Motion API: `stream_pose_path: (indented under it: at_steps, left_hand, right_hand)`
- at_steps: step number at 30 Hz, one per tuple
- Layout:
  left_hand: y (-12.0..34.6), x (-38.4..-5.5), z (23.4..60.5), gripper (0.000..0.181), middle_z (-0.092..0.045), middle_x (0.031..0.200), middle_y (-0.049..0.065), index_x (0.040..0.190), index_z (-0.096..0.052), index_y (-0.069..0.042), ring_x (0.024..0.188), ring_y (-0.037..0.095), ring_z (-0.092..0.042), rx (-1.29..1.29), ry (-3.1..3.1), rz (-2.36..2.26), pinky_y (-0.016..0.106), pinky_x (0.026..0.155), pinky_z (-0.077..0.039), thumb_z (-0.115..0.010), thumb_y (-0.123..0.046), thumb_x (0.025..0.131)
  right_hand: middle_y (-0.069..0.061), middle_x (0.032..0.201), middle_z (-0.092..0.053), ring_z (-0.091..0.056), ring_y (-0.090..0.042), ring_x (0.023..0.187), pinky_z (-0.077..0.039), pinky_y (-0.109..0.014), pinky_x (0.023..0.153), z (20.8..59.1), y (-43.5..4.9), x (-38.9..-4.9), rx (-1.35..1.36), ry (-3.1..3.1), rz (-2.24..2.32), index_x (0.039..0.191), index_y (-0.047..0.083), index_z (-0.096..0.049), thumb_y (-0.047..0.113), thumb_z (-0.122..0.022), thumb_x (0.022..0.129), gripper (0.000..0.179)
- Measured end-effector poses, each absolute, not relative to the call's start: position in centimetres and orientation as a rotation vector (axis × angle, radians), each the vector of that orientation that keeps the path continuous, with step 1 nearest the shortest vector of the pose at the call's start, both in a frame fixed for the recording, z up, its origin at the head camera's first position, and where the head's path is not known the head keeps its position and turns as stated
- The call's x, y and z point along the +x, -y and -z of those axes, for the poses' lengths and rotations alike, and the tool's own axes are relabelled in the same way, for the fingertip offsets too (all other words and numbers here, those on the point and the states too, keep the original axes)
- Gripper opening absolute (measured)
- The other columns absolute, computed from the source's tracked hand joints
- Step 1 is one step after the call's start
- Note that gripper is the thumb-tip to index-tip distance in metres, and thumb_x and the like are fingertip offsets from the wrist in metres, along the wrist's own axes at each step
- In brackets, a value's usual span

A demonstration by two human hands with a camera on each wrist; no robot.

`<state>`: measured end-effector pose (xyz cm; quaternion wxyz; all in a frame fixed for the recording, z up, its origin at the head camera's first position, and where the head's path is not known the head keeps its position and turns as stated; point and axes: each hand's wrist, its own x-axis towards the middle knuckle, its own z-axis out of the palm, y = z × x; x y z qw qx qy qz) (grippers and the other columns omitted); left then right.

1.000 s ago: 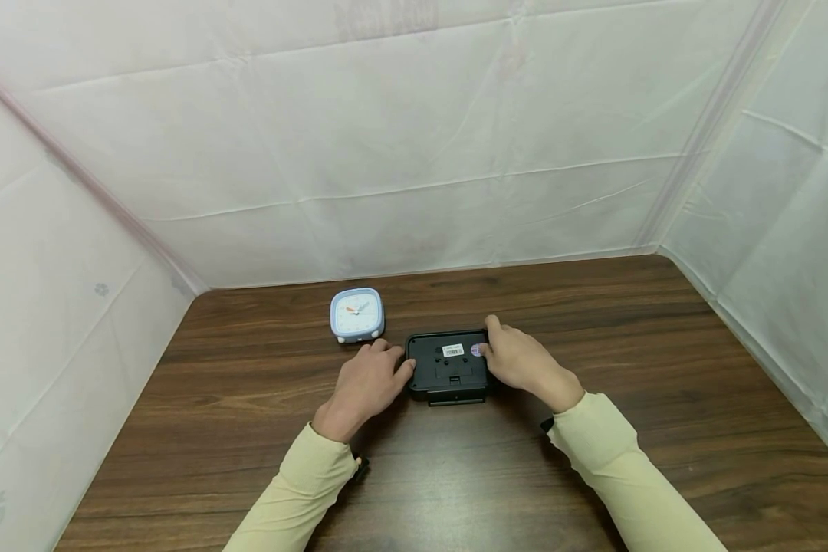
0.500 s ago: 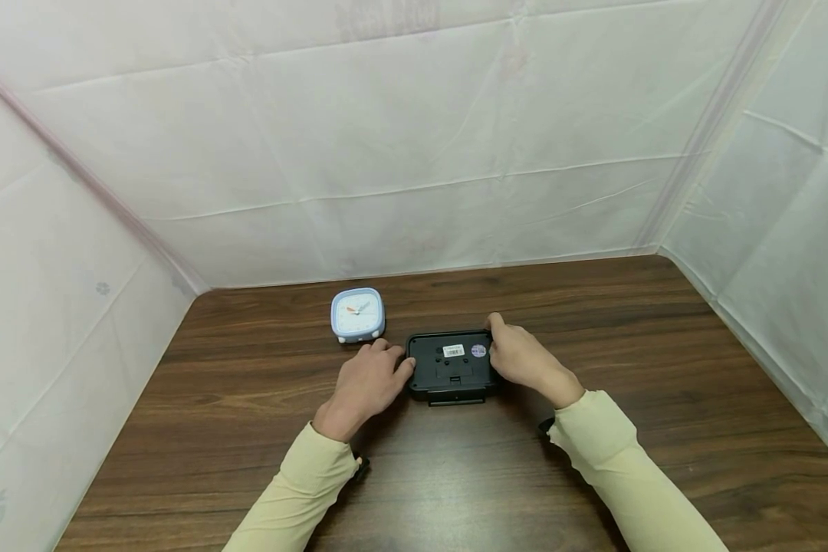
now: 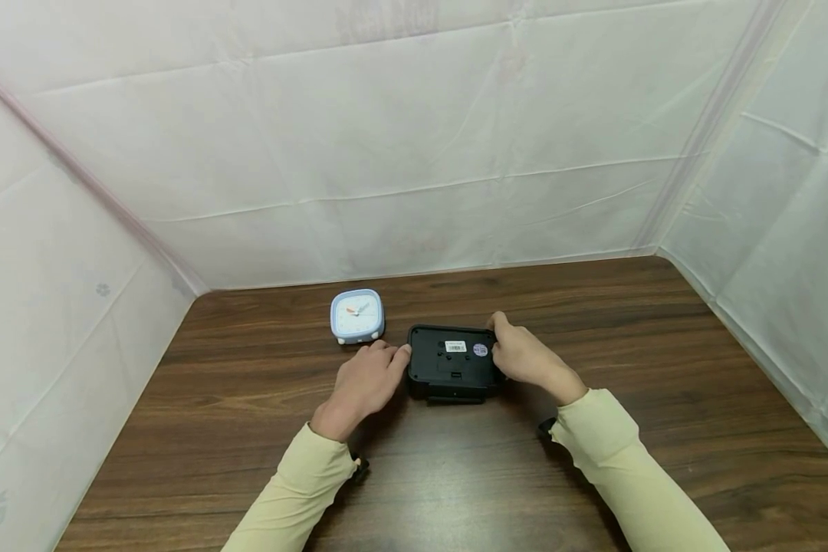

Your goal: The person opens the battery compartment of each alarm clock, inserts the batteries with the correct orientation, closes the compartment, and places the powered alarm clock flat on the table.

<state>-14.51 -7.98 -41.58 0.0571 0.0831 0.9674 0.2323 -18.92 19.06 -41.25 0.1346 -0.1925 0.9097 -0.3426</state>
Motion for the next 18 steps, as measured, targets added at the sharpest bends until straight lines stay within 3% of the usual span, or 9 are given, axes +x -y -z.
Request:
stream_pose_path:
  at_steps: [6, 9, 13, 16, 18]
  left_hand:
    - [8.1, -14.7, 41.4, 0.059, -0.067, 0.127, 0.017, 0.118, -0.074, -0.001, 0.117, 0.035, -0.064, 0.22, -2.84, -0.943, 0.054, 0.092, -0.053, -0.034, -0.044, 0.115]
    - [8.0, -14.7, 41.4, 0.059, -0.067, 0.119, 0.015, 0.122, -0.072, 0.0, 0.111, 0.032, -0.065, 0.2, -2.819, -0.982, 0.052, 0.092, -0.052, -0.034, -0.045, 0.114]
    - [8.0, -14.7, 41.3, 0.058, -0.064, 0.105, 0.009, 0.112, -0.071, -0.004, 0.096, 0.027, -0.063, 0.173, -2.797, -1.006, 0.047, 0.084, -0.051, -0.035, -0.049, 0.113]
    - [8.0, -14.7, 41.2, 0.057, -0.063, 0.101, 0.006, 0.107, -0.071, -0.006, 0.09, 0.024, -0.061, 0.163, -2.792, -1.031, 0.046, 0.081, -0.05, -0.036, -0.051, 0.112]
    - [8.0, -14.7, 41.1, 0.057, -0.063, 0.102, 0.004, 0.105, -0.072, -0.008, 0.09, 0.022, -0.062, 0.162, -2.797, -1.055, 0.045, 0.082, -0.05, -0.038, -0.053, 0.112]
  right_hand:
    - [-0.015, 0.089, -0.061, -0.053, -0.016, 0.055, -0.044, -0.034, 0.054, 41.4, -19.0, -19.0, -0.542, -2.636, 0.998, 0.138, -0.012, -0.042, -0.004, -0.044, 0.106, 0.033]
    - [-0.014, 0.09, -0.06, -0.055, -0.019, 0.06, -0.046, -0.037, 0.058, 41.2, -18.8, -18.7, -0.535, -2.684, 0.959, 0.136, -0.011, -0.045, -0.003, -0.048, 0.105, 0.032]
    - [-0.023, 0.108, -0.066, -0.067, -0.033, 0.091, -0.054, -0.049, 0.079, 40.6, -18.2, -18.3, -0.508, -2.782, 0.831, 0.137, -0.011, -0.053, 0.012, -0.055, 0.109, 0.037]
    - [-0.033, 0.136, -0.059, -0.06, -0.047, 0.125, -0.049, -0.061, 0.1, 40.2, -17.8, -18.1, -0.451, -2.79, 0.748, 0.144, -0.012, -0.053, 0.038, -0.056, 0.111, 0.059]
    - [-0.037, 0.144, -0.052, -0.053, -0.052, 0.133, -0.046, -0.065, 0.104, 40.0, -17.8, -18.0, -0.416, -2.761, 0.72, 0.149, -0.013, -0.049, 0.05, -0.056, 0.109, 0.075]
